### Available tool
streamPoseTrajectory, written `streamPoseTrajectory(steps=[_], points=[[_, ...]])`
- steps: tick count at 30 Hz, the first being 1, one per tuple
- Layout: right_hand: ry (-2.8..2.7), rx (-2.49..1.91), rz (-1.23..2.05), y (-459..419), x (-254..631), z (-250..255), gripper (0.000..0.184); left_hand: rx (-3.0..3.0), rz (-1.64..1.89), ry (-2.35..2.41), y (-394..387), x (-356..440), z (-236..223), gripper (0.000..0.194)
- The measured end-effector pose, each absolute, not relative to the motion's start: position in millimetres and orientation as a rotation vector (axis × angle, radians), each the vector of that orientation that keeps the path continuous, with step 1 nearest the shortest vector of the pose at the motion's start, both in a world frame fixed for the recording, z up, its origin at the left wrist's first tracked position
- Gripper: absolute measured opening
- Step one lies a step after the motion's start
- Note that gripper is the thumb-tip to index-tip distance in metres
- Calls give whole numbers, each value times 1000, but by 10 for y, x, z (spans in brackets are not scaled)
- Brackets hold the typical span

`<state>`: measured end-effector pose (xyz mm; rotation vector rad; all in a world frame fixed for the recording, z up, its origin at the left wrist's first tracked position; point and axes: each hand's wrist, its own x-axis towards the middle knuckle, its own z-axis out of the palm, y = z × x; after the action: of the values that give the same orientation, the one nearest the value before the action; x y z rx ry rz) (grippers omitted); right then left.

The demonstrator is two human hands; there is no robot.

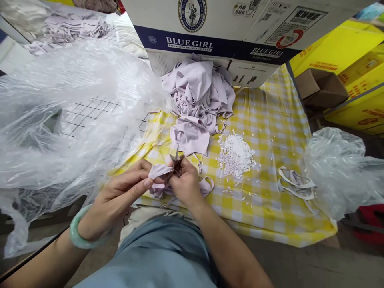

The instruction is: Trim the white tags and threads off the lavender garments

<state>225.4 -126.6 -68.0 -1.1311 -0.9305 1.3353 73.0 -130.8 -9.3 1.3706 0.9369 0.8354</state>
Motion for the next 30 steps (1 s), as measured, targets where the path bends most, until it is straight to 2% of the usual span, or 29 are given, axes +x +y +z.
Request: streamPoseTrajectory(steps=[2, 8, 12, 17, 30], points=[[-882, -1130, 1445, -1319, 2149, -725, 20, 1494, 975, 940, -1269, 789, -81, 18], [-1048, -1196, 1474, -1468, 2265, -684, 29, 1066, 1013, 898, -1196, 950, -255, 24], [-1432, -1415, 1188, -1576, 2646, -497, 31, 1254, 1003, 951, -1239, 992, -331, 26], [-1808, -1567, 950, -1695, 2837, -368, 46, 1382, 960, 903, -1323, 1114, -392, 27], [-1766, -1615, 871, -1808, 2887, -407, 51, 1576, 957, 821, -1370, 1265, -482, 23]])
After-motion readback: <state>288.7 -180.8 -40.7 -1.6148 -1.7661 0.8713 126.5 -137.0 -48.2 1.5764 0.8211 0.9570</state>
